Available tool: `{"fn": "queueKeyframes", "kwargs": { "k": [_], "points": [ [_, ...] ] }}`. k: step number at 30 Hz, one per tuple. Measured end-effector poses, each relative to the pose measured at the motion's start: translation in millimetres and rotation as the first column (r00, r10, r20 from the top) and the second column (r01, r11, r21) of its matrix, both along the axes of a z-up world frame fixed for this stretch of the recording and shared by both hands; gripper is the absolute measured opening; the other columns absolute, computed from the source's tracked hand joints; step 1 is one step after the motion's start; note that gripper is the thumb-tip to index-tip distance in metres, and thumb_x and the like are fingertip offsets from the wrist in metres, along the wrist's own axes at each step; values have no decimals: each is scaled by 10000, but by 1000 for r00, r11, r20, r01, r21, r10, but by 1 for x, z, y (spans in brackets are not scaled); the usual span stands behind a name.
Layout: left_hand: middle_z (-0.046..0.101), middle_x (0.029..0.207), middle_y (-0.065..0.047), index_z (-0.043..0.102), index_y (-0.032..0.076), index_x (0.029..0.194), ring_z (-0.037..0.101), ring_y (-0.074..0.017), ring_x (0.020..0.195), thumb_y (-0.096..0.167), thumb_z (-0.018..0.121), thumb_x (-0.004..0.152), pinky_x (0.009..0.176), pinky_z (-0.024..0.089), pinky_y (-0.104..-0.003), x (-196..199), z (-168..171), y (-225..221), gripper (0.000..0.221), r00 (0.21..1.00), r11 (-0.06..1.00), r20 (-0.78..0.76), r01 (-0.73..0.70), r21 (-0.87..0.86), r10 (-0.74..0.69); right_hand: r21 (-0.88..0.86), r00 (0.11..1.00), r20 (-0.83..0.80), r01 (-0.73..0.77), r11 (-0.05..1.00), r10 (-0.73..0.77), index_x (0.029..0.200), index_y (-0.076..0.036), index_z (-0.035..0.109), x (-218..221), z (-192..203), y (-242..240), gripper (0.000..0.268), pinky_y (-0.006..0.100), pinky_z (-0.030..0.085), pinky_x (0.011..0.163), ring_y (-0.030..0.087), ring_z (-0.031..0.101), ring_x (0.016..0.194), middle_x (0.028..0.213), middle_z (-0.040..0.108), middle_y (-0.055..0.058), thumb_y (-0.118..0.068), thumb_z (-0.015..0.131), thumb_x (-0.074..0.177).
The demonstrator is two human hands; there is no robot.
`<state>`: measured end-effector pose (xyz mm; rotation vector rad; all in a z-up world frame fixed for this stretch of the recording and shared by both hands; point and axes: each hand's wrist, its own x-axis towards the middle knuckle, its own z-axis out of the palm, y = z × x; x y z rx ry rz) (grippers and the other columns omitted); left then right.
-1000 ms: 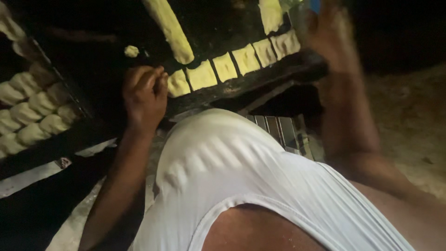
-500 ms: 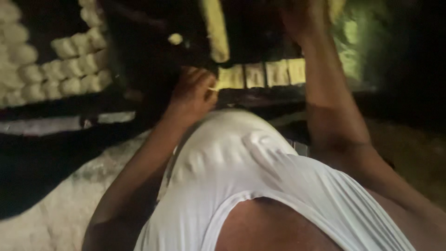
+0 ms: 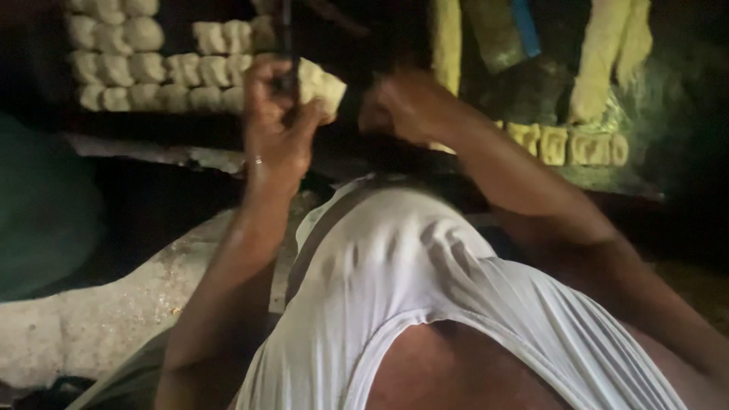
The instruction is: The person shapes dough by hand, pulling small pieces from a large strip, rolling them into small balls or ovals, and placing them onto a large baking tray.
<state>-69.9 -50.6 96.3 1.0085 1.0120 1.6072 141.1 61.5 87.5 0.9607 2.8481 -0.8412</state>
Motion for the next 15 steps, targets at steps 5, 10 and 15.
{"fn": "queueKeyframes", "kwargs": {
  "k": [5,10,15],
  "points": [
    [772,1096,-108,676,26,1230,743,-162,961,80,761,934,859,612,-323,-1,5,3,312,905,948,-393,31,-317,-161,-238,920,-391,-71,969,-29,1026,-89,778,1,63,-35,136,349,617,789,191,764,924,1006,782,93,-187,825,944],
    [771,1049,-75,653,34,1233,761,-126,939,133,696,947,833,626,-280,4,27,8,306,932,924,-183,253,-287,-312,-235,695,-507,457,858,-510,1170,24,679,-14,64,-31,357,289,551,665,172,645,831,1027,706,191,-60,885,890],
    [766,914,-80,724,-3,1067,764,-131,797,175,710,1003,713,608,-273,-4,30,21,189,779,940,-528,270,-207,-340,-261,709,-449,479,838,-544,1130,-40,729,0,51,-37,241,252,605,756,145,736,892,1029,770,77,-138,848,943]
  ]
}}
